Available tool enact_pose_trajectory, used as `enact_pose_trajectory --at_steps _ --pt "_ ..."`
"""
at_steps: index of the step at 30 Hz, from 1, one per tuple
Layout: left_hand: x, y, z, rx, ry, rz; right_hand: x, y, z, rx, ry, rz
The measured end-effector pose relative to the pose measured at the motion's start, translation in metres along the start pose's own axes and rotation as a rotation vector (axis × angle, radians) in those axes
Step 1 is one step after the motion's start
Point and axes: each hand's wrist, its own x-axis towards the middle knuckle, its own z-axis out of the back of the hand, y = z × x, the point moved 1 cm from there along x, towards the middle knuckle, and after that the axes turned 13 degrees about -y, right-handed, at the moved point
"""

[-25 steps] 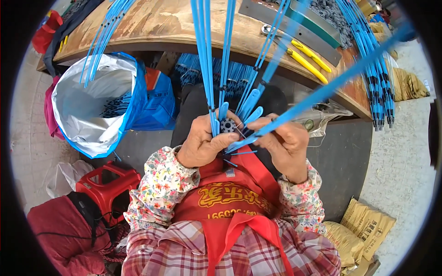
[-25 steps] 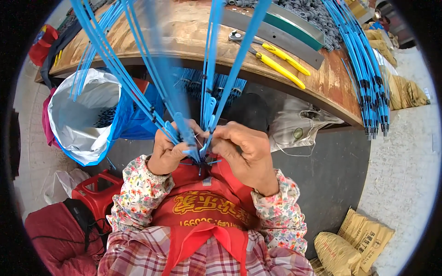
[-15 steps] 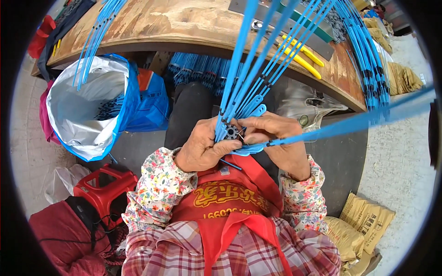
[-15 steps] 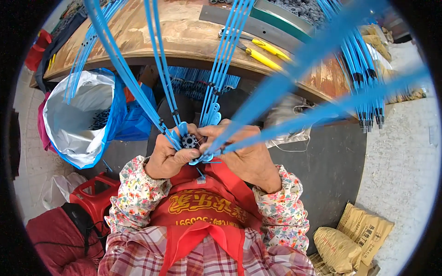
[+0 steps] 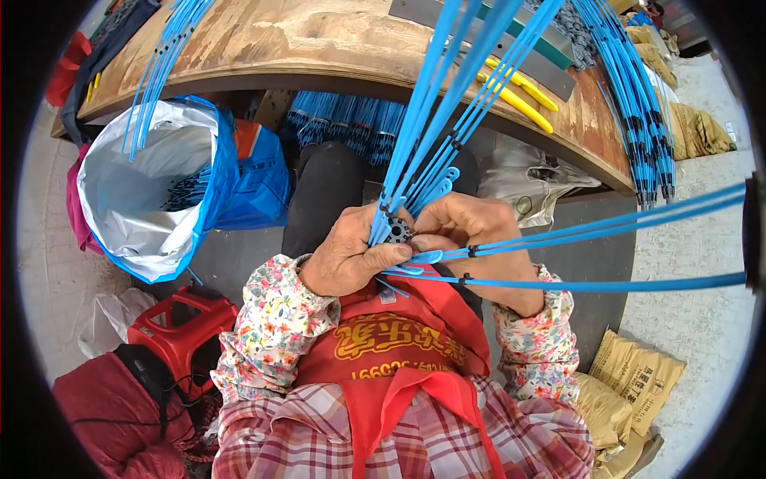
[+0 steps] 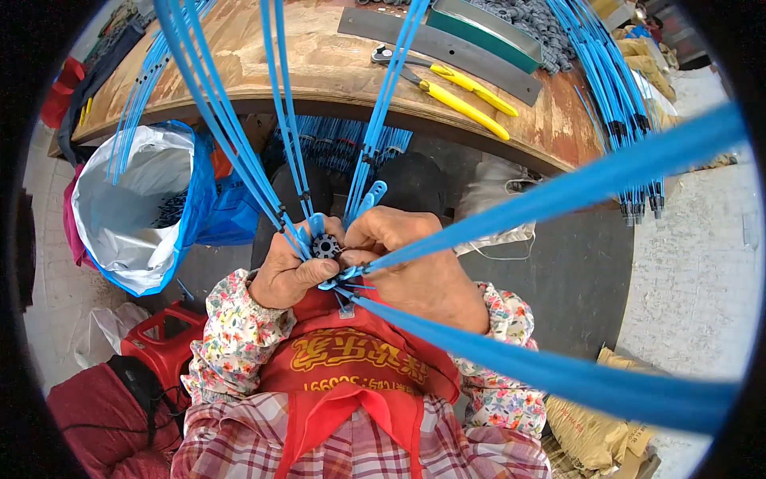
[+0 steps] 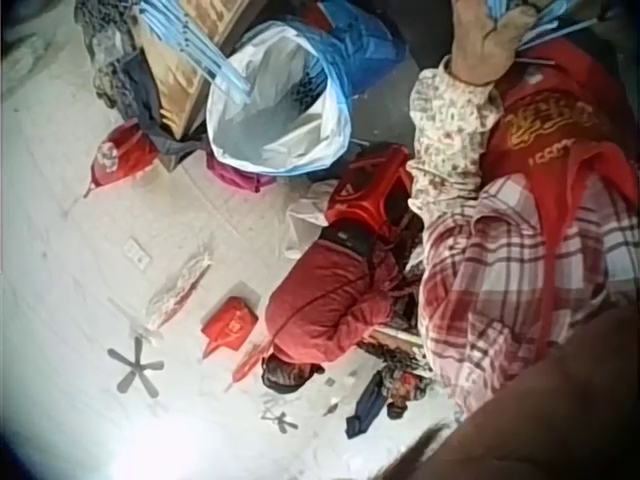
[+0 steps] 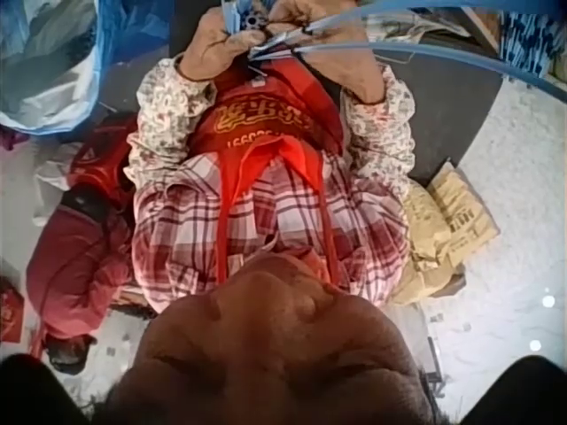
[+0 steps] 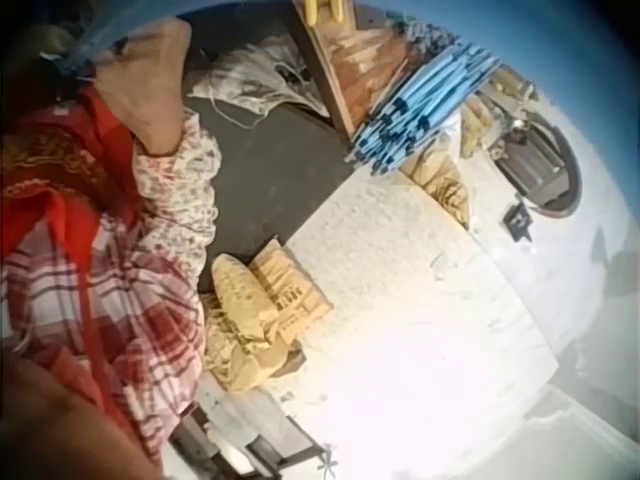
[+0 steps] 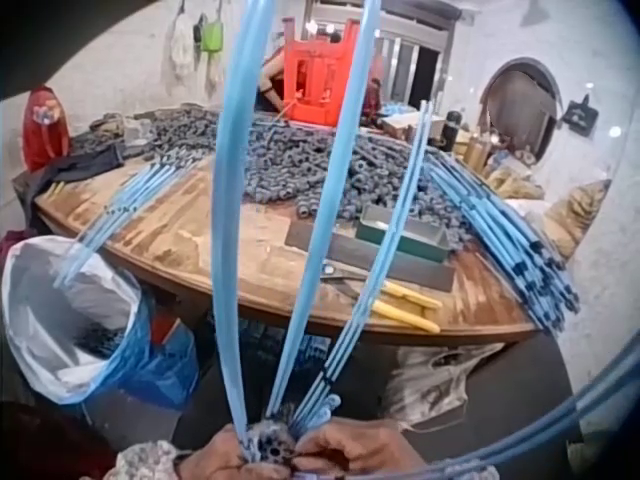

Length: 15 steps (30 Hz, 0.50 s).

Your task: Trimming and assembling blue industrial cables or tubes at a manufacturing workbench.

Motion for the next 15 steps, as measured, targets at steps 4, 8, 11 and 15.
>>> enact_pose_trajectory --at_steps 4,8,11,15 --pt "0.005 0.000 -0.003 0.058 -0.038 -0.076 0.001 -0.004 -0.005 -0.215 -0.110 0.264" --pt "0.004 -0.001 -0.007 0.107 -0.158 -0.035 0.007 -0.013 -0.016 -0.284 -0.249 0.654" --pt "0.002 0.004 -0.012 0.100 -0.275 -0.024 0.011 -0.027 -0.028 -0.264 -0.341 0.634" --pt "0.008 0.014 -0.002 -0.024 -0.455 -0.044 0.022 -0.020 -0.021 -0.096 -0.282 0.442"
